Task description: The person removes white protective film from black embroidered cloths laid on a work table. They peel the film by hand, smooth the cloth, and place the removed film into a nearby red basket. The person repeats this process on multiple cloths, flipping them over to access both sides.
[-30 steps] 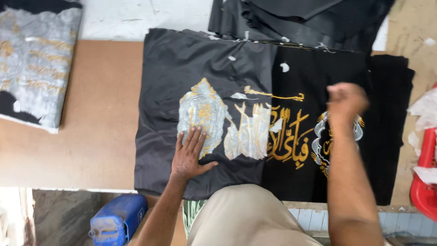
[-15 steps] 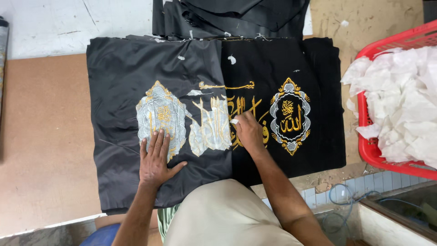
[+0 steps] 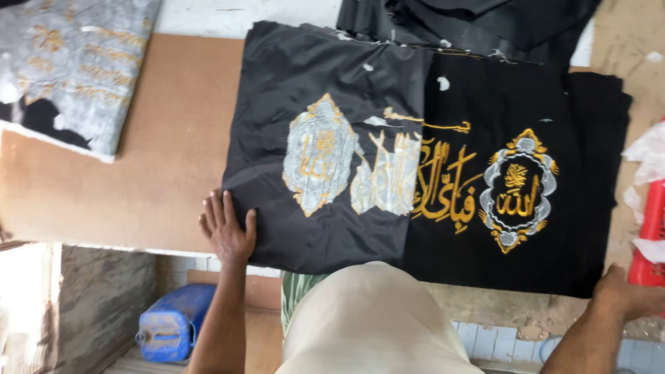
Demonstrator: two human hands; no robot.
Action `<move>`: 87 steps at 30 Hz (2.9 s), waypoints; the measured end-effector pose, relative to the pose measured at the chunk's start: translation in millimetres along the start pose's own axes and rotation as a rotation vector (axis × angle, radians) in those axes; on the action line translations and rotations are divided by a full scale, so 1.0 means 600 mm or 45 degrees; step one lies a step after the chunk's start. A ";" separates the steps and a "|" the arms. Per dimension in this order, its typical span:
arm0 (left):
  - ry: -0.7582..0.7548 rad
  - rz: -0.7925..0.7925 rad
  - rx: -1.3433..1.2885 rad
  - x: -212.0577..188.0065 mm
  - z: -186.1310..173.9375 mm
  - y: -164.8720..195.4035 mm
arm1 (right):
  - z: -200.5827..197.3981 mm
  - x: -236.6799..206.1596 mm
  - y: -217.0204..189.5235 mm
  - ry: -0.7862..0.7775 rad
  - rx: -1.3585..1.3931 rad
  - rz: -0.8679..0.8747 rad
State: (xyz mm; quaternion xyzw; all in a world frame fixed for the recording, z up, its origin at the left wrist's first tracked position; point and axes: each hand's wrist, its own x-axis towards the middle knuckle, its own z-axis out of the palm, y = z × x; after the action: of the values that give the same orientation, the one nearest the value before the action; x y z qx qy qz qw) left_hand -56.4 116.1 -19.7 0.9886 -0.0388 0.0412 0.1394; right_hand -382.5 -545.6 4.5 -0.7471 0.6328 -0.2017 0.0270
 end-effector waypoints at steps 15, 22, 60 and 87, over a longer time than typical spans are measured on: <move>-0.039 -0.012 0.053 0.007 -0.016 0.015 | 0.036 -0.051 0.004 -0.453 -0.317 0.138; -0.104 -0.061 -0.014 0.022 -0.040 -0.027 | 0.038 -0.254 -0.150 -0.430 0.084 -0.668; -0.945 -0.444 -1.752 0.037 -0.079 -0.234 | -0.137 -0.952 -0.642 -1.116 0.917 -1.319; 0.213 0.339 -0.211 -0.082 0.028 0.040 | -0.109 -0.076 0.076 -0.057 1.532 0.941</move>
State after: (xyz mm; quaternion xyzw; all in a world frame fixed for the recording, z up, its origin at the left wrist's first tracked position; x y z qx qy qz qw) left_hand -106.3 91.3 -33.8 0.9530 -0.1611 0.1382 0.2163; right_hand -452.4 -497.1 39.1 -0.3426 0.6232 -0.4786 0.5150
